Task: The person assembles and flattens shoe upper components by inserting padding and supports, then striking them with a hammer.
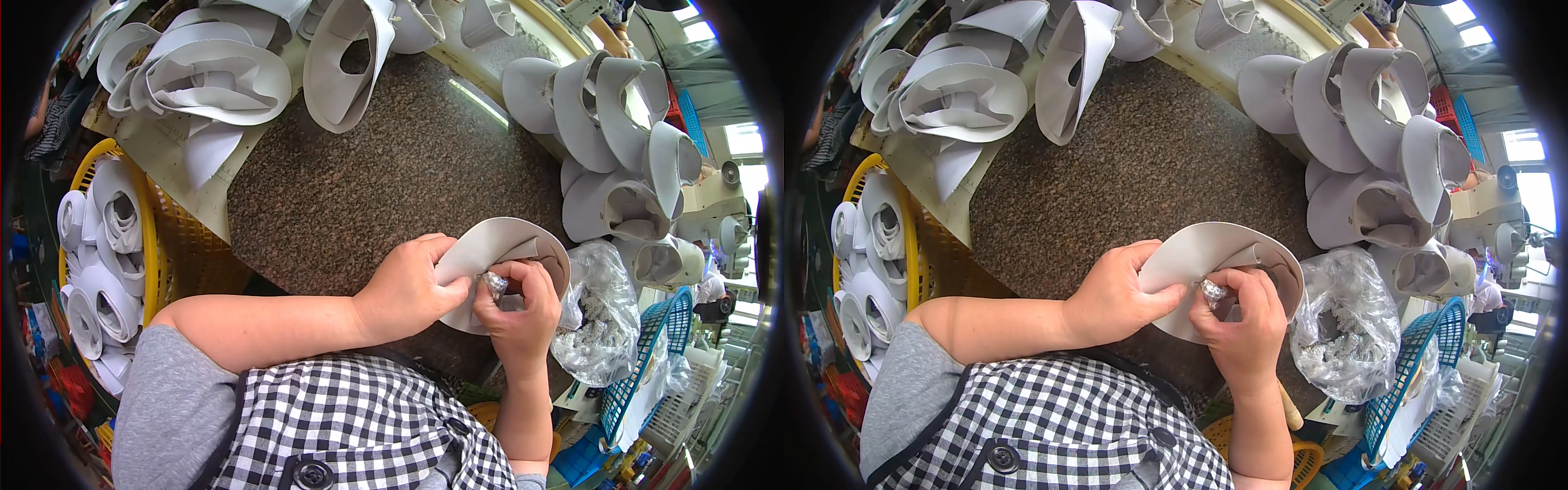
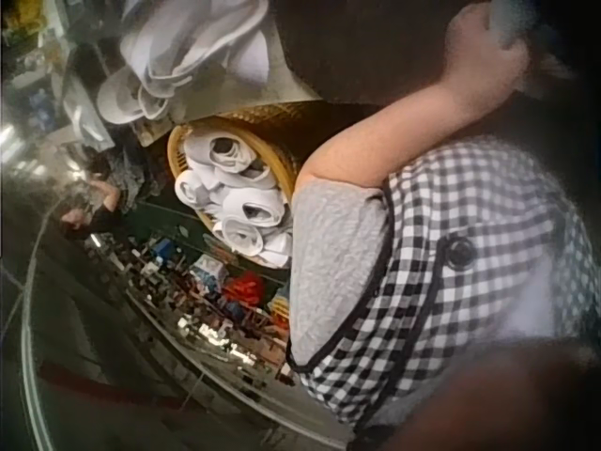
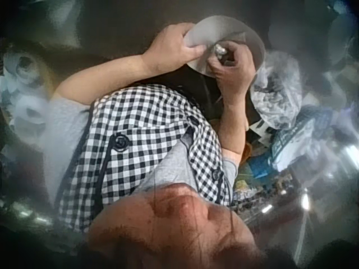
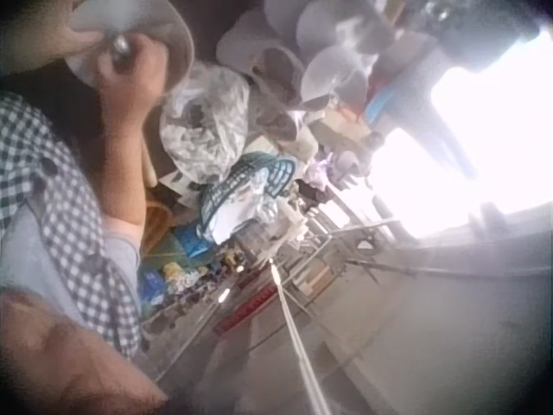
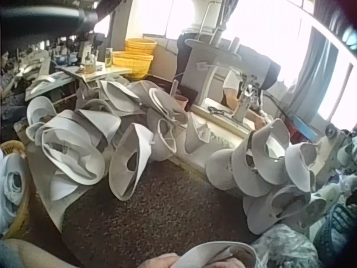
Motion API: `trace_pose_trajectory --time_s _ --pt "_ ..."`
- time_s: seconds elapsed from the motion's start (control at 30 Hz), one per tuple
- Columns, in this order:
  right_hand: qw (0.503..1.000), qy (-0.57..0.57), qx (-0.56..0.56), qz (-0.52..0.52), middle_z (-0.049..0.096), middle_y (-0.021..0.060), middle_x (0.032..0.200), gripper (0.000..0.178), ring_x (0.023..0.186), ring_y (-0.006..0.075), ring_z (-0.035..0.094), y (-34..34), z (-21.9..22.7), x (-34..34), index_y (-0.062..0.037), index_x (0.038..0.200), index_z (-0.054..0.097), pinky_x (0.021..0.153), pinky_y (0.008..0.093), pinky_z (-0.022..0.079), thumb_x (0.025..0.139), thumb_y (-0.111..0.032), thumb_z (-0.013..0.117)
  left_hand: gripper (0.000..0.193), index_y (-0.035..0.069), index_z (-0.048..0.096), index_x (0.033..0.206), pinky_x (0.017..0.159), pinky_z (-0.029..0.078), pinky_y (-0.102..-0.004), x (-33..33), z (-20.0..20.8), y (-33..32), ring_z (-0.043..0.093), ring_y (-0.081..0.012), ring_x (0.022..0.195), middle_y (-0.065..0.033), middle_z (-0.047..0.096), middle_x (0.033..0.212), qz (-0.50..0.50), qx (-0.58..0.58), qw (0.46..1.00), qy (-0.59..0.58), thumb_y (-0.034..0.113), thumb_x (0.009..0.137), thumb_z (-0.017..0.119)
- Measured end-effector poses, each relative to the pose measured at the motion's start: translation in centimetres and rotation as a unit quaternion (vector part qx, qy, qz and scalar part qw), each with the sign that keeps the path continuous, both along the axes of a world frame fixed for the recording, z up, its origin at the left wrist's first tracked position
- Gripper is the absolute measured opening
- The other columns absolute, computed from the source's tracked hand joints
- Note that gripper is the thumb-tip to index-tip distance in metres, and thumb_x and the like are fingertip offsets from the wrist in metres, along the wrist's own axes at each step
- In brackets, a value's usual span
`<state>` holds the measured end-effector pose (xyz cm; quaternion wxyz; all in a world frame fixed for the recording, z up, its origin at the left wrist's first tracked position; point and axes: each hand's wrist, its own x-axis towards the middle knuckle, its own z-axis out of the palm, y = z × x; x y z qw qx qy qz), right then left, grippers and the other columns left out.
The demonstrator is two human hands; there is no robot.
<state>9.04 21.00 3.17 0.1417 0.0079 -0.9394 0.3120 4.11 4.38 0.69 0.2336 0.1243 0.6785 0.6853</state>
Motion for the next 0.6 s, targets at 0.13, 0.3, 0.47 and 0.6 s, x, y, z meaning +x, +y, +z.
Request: trace_pose_trajectory --time_s 0.13,0.3,0.47,0.6 --pt "1.000 -0.016 -0.011 -0.001 0.061 0.0060 0.078 0.022 0.066 0.0181 0.060 -0.1 0.2 -0.1 -0.0039 0.083 0.062 0.059 0.0283 0.050 0.064 0.001 0.073 0.020 -0.001 0.064 0.097 0.071 0.050 -0.0303 -0.1 -0.9 -0.1 0.064 -0.0147 0.080 -0.0092 0.065 0.089 -0.006 -0.004 1.000 0.026 0.012 0.082 0.066" --pt "0.999 -0.030 -0.019 -0.010 0.062 0.0062 0.079 0.022 0.067 0.0181 0.060 -0.5 0.3 -0.3 -0.0040 0.083 0.063 0.060 0.0285 0.050 0.064 0.001 0.073 0.019 -0.002 0.064 0.095 0.067 0.049 -0.0324 -0.1 -0.5 -0.3 0.062 -0.0197 0.074 -0.0103 0.061 0.083 0.013 -0.028 0.996 0.087 0.010 0.080 0.065" --pt "1.000 -0.003 0.007 -0.016 0.063 0.0076 0.081 0.022 0.068 0.0198 0.061 -1.4 0.1 -0.3 -0.0031 0.084 0.062 0.061 0.0301 0.050 0.065 0.000 0.074 0.015 -0.002 0.064 0.092 0.063 0.048 -0.0351 0.4 -0.2 -0.3 0.059 -0.0277 0.070 -0.0130 0.056 0.078 0.031 -0.060 0.983 0.171 0.006 0.079 0.065" --pt "0.999 0.024 0.021 -0.020 0.063 0.0102 0.082 0.023 0.074 0.0233 0.063 -2.1 -0.9 -0.4 -0.0023 0.086 0.062 0.064 0.0315 0.051 0.066 0.001 0.074 0.020 -0.002 0.064 0.100 0.062 0.048 -0.0363 0.8 0.2 -0.3 0.059 -0.0291 0.072 -0.0130 0.055 0.083 0.009 -0.076 0.971 0.227 0.001 0.080 0.064"
